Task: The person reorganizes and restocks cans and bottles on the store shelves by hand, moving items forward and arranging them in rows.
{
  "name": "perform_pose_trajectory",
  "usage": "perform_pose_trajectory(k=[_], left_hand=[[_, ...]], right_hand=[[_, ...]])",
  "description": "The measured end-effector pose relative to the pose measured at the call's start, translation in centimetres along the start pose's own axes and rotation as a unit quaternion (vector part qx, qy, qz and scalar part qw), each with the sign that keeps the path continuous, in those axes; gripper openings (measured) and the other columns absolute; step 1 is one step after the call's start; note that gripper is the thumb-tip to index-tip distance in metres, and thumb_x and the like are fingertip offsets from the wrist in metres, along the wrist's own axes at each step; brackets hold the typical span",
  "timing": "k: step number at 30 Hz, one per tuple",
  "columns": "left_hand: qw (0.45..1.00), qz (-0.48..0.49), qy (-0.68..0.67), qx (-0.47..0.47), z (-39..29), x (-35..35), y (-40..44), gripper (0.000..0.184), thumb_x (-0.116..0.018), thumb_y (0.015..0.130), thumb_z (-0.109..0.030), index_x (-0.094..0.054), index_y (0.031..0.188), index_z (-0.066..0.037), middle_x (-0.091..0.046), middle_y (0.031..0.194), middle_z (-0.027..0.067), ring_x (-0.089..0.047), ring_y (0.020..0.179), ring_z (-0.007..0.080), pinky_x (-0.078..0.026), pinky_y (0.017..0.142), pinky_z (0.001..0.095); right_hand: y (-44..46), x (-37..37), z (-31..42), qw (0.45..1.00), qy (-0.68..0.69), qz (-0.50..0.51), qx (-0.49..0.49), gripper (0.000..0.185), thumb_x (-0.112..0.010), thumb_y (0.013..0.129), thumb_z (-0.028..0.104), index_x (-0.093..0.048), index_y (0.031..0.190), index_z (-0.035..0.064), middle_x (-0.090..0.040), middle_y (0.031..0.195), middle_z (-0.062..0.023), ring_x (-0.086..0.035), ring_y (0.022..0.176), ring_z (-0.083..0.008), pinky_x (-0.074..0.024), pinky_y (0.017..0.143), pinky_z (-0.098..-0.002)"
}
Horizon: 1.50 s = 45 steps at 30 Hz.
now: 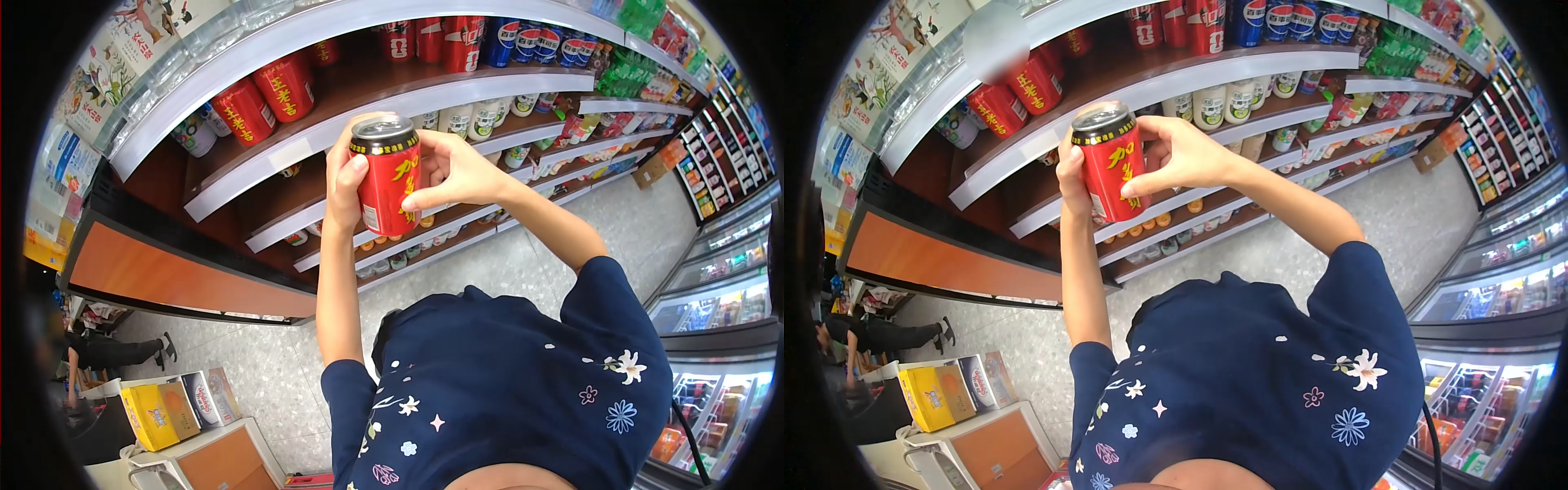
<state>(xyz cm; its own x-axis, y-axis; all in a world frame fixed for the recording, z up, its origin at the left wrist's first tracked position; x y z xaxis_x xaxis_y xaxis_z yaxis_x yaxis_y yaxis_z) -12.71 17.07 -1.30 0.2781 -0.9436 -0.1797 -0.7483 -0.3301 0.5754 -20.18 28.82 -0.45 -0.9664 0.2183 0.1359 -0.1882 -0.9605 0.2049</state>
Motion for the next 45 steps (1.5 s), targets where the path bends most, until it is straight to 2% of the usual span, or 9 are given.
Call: perform_pose_trajectory(k=[6,8,10,16,17,20,24,31,45], left_hand=[[0.969,-0.138,0.186,-0.081,-0.6,1.1,-1.6,0.043,-0.058,0.096,-0.028,-0.050,0.127,0.002,-0.062,0.116,0.0140,-0.059,0.105,0.0194,-0.046,0.092,0.0326],[0.961,-0.167,0.214,-0.045,-1.0,1.0,-2.3,0.039,-0.058,0.097,-0.022,-0.051,0.127,0.000,-0.058,0.123,0.0126,-0.055,0.112,0.0172,-0.047,0.091,0.0307],[0.923,-0.181,0.326,-0.095,-1.5,1.7,-2.9,0.032,-0.063,0.094,-0.017,-0.056,0.121,0.000,-0.060,0.121,0.0123,-0.059,0.107,0.0172,-0.049,0.089,0.0302],[0.932,-0.232,0.276,-0.040,-0.1,5.1,-6.3,0.019,-0.067,0.089,-0.014,-0.064,0.104,-0.001,-0.070,0.092,0.0089,-0.067,0.087,0.0149,-0.053,0.080,0.0301],[0.928,-0.228,0.292,-0.037,0.1,5.5,-6.9,0.017,-0.067,0.089,-0.013,-0.064,0.102,-0.001,-0.071,0.090,0.0091,-0.068,0.085,0.0158,-0.052,0.082,0.0297],[0.927,-0.232,0.293,-0.020,1.0,6.7,-8.7,0.017,-0.068,0.089,-0.013,-0.064,0.100,-0.001,-0.070,0.088,0.0081,-0.066,0.083,0.0140,-0.051,0.079,0.0284],[0.922,-0.230,0.311,0.001,1.4,8.0,-10.3,0.017,-0.067,0.089,-0.012,-0.064,0.101,-0.001,-0.069,0.087,0.0081,-0.066,0.081,0.0136,-0.051,0.076,0.0276],[0.935,-0.220,0.279,0.023,2.6,9.1,-10.9,0.018,-0.068,0.089,-0.013,-0.064,0.102,-0.001,-0.070,0.089,0.0095,-0.066,0.082,0.0145,-0.052,0.076,0.0287],[0.943,-0.216,0.236,0.098,5.8,9.8,-12.7,0.021,-0.069,0.089,-0.016,-0.064,0.101,0.000,-0.071,0.090,0.0115,-0.068,0.082,0.0167,-0.054,0.077,0.0296]], right_hand=[[1.3,2.0,0.1,0.983,-0.083,-0.147,0.069,0.073,-0.088,0.065,0.030,-0.055,0.120,-0.0059,-0.065,0.107,-0.0131,-0.062,0.068,-0.0080,-0.0490,0.059,-0.0228],[2.3,3.2,0.5,0.960,-0.183,-0.206,0.052,0.079,-0.087,0.064,0.040,-0.055,0.119,-0.0069,-0.069,0.082,-0.0133,-0.065,0.066,-0.0112,-0.0504,0.060,-0.0257],[4.4,4.3,0.8,0.931,-0.260,-0.245,0.078,0.070,-0.087,0.069,0.028,-0.053,0.121,-0.0048,-0.068,0.098,-0.0112,-0.063,0.066,-0.0067,-0.0487,0.058,-0.0214],[12.2,7.4,1.9,0.812,-0.431,-0.340,0.196,0.071,-0.083,0.067,0.041,-0.058,0.113,-0.0075,-0.071,0.096,-0.0188,-0.071,0.081,-0.0228,-0.0557,0.074,-0.0342],[13.2,7.3,2.2,0.870,-0.385,-0.295,0.092,0.072,-0.080,0.068,0.047,-0.059,0.111,-0.0073,-0.071,0.094,-0.0182,-0.071,0.081,-0.0276,-0.0548,0.079,-0.0374],[17.7,10.2,-0.9,0.761,-0.546,-0.341,0.083,0.068,-0.076,0.071,0.053,-0.063,0.105,-0.0049,-0.072,0.086,-0.0153,-0.071,0.079,-0.0282,-0.0539,0.082,-0.0375],[22.5,14.0,-4.8,0.814,-0.520,-0.257,-0.013,0.066,-0.072,0.074,0.056,-0.064,0.107,-0.0005,-0.071,0.069,-0.0080,-0.071,0.079,-0.0257,-0.0538,0.081,-0.0366],[26.7,15.0,-7.2,0.634,-0.684,-0.358,0.039,0.063,-0.071,0.078,0.048,-0.059,0.113,-0.0035,-0.067,0.100,-0.0239,-0.067,0.091,-0.0385,-0.0542,0.081,-0.0459],[25.5,14.9,-3.4,0.684,-0.659,-0.308,0.053,0.051,-0.070,0.081,0.040,-0.060,0.109,-0.0022,-0.068,0.094,-0.0240,-0.067,0.087,-0.0393,-0.0547,0.078,-0.0465]])
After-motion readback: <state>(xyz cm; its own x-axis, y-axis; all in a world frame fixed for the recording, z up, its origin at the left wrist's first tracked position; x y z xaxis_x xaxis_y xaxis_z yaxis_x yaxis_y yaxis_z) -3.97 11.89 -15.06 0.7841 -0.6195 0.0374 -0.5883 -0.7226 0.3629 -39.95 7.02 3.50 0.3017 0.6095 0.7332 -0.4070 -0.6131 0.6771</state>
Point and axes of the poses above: each hand's wrist, its own y-axis towards the middle knuckle, its own x-axis out of the back of the hand, z = x × y, the point moved 6 cm from there along y, towards the middle knuckle
